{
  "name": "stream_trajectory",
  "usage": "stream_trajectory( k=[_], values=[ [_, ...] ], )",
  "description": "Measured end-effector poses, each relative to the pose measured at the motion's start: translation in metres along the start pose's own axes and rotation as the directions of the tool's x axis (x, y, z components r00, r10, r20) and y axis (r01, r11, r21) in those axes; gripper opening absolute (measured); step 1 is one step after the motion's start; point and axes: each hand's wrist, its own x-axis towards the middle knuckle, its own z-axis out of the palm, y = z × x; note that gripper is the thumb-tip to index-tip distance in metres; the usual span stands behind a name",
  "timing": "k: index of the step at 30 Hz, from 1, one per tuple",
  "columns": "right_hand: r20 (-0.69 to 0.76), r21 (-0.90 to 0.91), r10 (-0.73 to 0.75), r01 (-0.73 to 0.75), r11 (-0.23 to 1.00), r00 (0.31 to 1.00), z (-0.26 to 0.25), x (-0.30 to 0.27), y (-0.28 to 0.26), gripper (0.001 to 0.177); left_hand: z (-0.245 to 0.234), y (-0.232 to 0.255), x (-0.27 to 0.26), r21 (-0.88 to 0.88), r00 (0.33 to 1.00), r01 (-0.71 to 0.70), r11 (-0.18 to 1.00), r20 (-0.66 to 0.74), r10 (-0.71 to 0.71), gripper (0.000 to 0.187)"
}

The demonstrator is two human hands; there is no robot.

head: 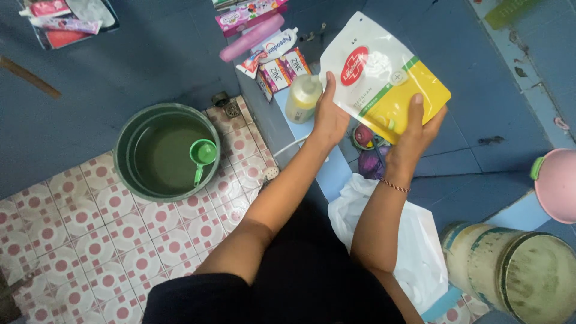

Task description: Transfer liquid soap from a refill pouch into a pump bottle.

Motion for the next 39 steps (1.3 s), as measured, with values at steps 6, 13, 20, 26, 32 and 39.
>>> stream_trajectory(
  k=[6,13,20,26,32,39],
  values=[
    [0.023,-0.011,-0.053,0.053,0.999,0.998,0.002,-0.002,-0.002,0.041,-0.001,0.002,0.002,-0.012,0.999,0.028,1.000,-0.016,-0.028,0.062],
    [0.014,-0.066,-0.087,0.088,0.994,0.996,0.004,-0.001,-0.003,0.039,0.014,0.011,-0.005,-0.036,1.000,0.022,0.999,0.018,-0.022,0.061],
    [0.036,-0.097,-0.140,0.143,0.985,0.989,0.005,-0.002,-0.009,0.038,0.019,0.013,-0.007,-0.043,0.999,0.039,0.998,0.008,-0.039,0.060],
    [0.026,-0.212,-0.174,0.175,0.961,0.984,0.006,-0.004,-0.013,0.036,0.017,0.010,-0.007,-0.071,0.998,0.058,0.996,0.020,-0.057,0.061],
    [0.049,-0.187,-0.199,0.205,0.961,0.979,0.006,-0.004,-0.014,0.035,0.018,0.011,-0.006,-0.084,0.996,0.090,0.992,0.022,-0.088,0.062],
    [0.055,-0.169,-0.185,0.192,0.967,0.981,0.009,-0.007,-0.020,0.037,0.024,0.015,-0.008,-0.105,0.994,0.096,0.990,0.056,-0.091,0.061]
  ],
)
